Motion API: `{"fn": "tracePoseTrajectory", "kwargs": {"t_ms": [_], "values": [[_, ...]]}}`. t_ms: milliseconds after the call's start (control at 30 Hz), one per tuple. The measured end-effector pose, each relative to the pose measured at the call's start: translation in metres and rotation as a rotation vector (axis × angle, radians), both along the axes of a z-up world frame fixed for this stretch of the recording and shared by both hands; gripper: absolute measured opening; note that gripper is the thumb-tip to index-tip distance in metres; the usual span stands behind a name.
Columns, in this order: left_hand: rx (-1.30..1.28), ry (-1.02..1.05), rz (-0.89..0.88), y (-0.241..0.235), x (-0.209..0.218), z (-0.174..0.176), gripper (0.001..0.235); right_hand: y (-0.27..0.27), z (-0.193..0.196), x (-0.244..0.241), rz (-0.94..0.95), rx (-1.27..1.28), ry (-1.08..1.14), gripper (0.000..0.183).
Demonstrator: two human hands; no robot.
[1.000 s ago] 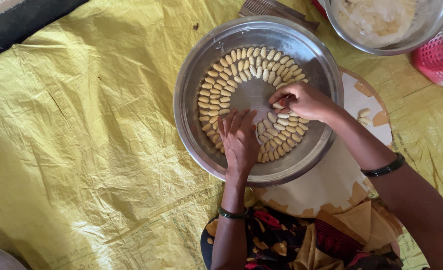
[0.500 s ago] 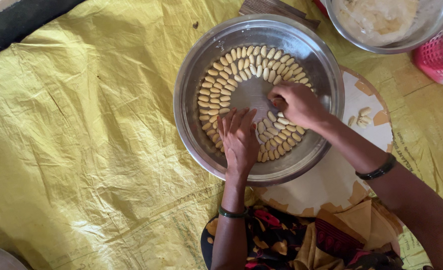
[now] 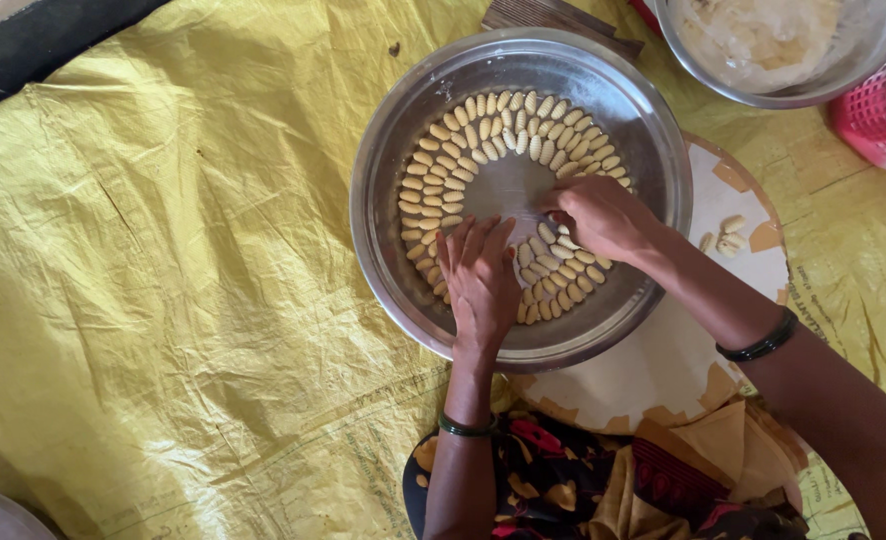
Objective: The person arranges small dough pieces in a circular pattern on a metal tray. They then take a larger piece of dough, shape it into a small ball, and place it on a separate surface.
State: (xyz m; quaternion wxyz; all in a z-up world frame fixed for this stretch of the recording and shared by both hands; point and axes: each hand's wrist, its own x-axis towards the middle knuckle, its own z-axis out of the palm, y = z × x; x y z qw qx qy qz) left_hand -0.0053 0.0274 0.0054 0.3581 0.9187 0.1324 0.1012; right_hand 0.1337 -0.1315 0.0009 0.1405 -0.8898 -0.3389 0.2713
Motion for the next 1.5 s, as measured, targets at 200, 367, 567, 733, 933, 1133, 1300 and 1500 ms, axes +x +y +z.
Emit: {"fn": "tracePoseTrajectory", "kwargs": {"t_ms": [200, 367, 567, 733, 933, 1133, 1300, 1500], "values": [[-0.014, -0.007, 0.001, 0.0, 0.0, 0.001, 0.04, -0.004, -0.014, -0.001, -0.207, 0.202, 0.214, 0.029], [-0.002, -0.016, 0.0, -0.001, 0.0, 0.0, 0.039, 0.001, -0.019, -0.002, -0.028, 0.169, -0.027, 0.033], [-0.004, -0.022, 0.002, -0.002, 0.001, -0.003, 0.039, -0.001, -0.01, -0.002, -0.02, -0.048, 0.058, 0.032], [-0.008, -0.024, -0.004, -0.002, 0.0, -0.002, 0.039, -0.006, -0.015, 0.001, 0.024, 0.039, 0.054, 0.042], [-0.007, -0.015, -0.005, -0.002, 0.001, -0.002, 0.04, -0.008, -0.048, -0.005, -0.204, 0.111, 0.297, 0.029], [-0.007, -0.015, -0.003, -0.003, 0.001, 0.0, 0.041, -0.011, -0.035, -0.006, 0.073, 0.06, -0.007, 0.032], [0.001, -0.005, -0.013, -0.005, 0.002, 0.001, 0.041, -0.002, 0.007, -0.001, 0.126, 0.02, -0.087, 0.027], [0.025, 0.002, -0.02, -0.006, 0.003, -0.001, 0.041, 0.006, 0.02, 0.001, 0.112, 0.032, -0.069, 0.018]]}}
